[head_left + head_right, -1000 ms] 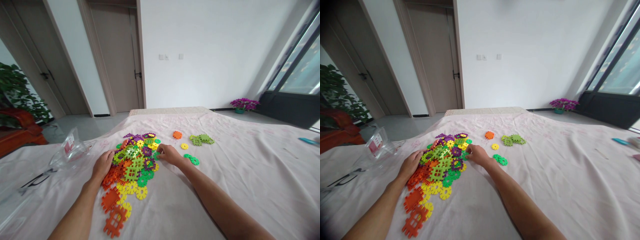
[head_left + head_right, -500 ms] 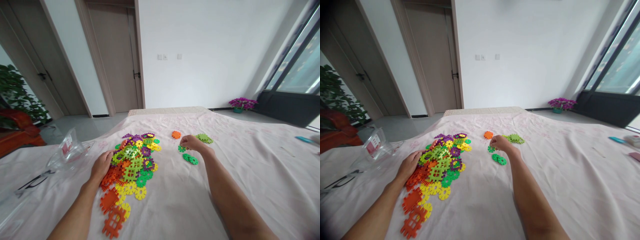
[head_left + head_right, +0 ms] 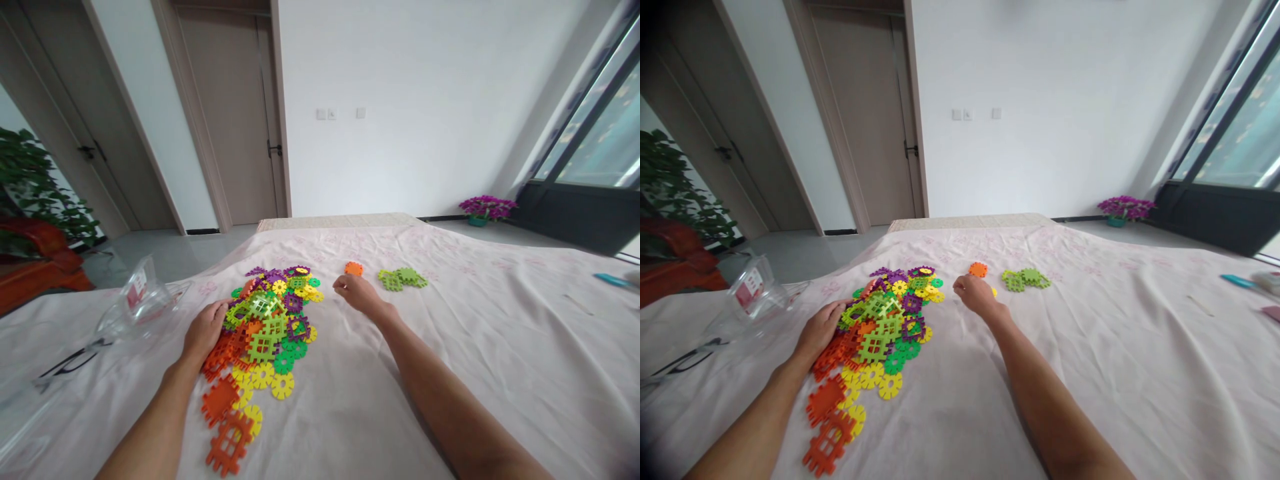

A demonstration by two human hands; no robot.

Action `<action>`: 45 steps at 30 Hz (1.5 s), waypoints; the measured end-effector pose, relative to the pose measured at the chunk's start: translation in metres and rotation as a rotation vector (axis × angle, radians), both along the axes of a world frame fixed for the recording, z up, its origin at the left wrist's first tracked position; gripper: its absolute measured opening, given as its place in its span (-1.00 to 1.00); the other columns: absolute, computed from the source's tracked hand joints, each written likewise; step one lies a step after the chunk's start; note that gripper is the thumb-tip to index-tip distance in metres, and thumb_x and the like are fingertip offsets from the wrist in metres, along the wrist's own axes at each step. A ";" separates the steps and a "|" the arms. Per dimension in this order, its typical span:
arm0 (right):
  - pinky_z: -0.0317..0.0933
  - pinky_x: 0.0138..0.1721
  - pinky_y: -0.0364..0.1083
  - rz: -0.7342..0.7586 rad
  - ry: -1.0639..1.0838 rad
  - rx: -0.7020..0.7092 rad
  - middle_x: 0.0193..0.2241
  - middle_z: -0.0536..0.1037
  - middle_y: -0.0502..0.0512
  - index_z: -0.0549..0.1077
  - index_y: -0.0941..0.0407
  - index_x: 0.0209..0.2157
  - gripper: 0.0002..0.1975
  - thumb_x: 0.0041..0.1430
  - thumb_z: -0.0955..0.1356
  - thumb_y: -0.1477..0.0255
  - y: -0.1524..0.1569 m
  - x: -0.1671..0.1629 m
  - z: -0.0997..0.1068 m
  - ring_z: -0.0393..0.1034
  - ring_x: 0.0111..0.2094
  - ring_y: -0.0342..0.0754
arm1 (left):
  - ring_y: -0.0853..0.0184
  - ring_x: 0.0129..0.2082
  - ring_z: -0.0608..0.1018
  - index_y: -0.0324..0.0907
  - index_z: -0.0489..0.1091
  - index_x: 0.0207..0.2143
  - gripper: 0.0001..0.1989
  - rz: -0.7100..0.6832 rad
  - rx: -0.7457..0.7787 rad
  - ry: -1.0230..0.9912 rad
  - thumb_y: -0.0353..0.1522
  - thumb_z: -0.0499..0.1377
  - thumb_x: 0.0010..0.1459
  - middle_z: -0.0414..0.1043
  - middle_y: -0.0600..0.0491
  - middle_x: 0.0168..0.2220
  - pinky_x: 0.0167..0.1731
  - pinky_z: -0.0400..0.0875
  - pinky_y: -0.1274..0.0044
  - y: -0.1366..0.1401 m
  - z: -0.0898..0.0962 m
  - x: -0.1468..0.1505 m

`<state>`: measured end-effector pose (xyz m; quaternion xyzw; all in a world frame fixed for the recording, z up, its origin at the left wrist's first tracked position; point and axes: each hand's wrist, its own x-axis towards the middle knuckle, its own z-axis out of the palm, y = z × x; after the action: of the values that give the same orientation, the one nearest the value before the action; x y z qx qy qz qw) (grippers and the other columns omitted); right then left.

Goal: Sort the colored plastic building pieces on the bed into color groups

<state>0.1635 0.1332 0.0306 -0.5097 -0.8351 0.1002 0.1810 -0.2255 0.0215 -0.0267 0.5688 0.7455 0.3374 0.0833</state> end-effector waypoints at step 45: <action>0.20 -0.21 -0.11 -0.351 0.116 0.046 -0.14 0.61 0.04 0.55 -0.01 -0.10 -0.69 0.23 0.23 0.40 0.015 0.002 -0.025 0.46 -0.13 0.03 | 0.23 0.06 0.47 -0.07 0.45 0.00 -0.54 -0.003 0.015 -0.025 -0.14 -0.12 0.27 0.49 0.03 0.04 0.09 0.26 0.45 0.000 0.000 0.001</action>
<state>0.1652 0.1485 0.0053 -0.6366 -0.7236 0.0771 0.2554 -0.2241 0.0212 -0.0264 0.5661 0.7411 0.3500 0.0888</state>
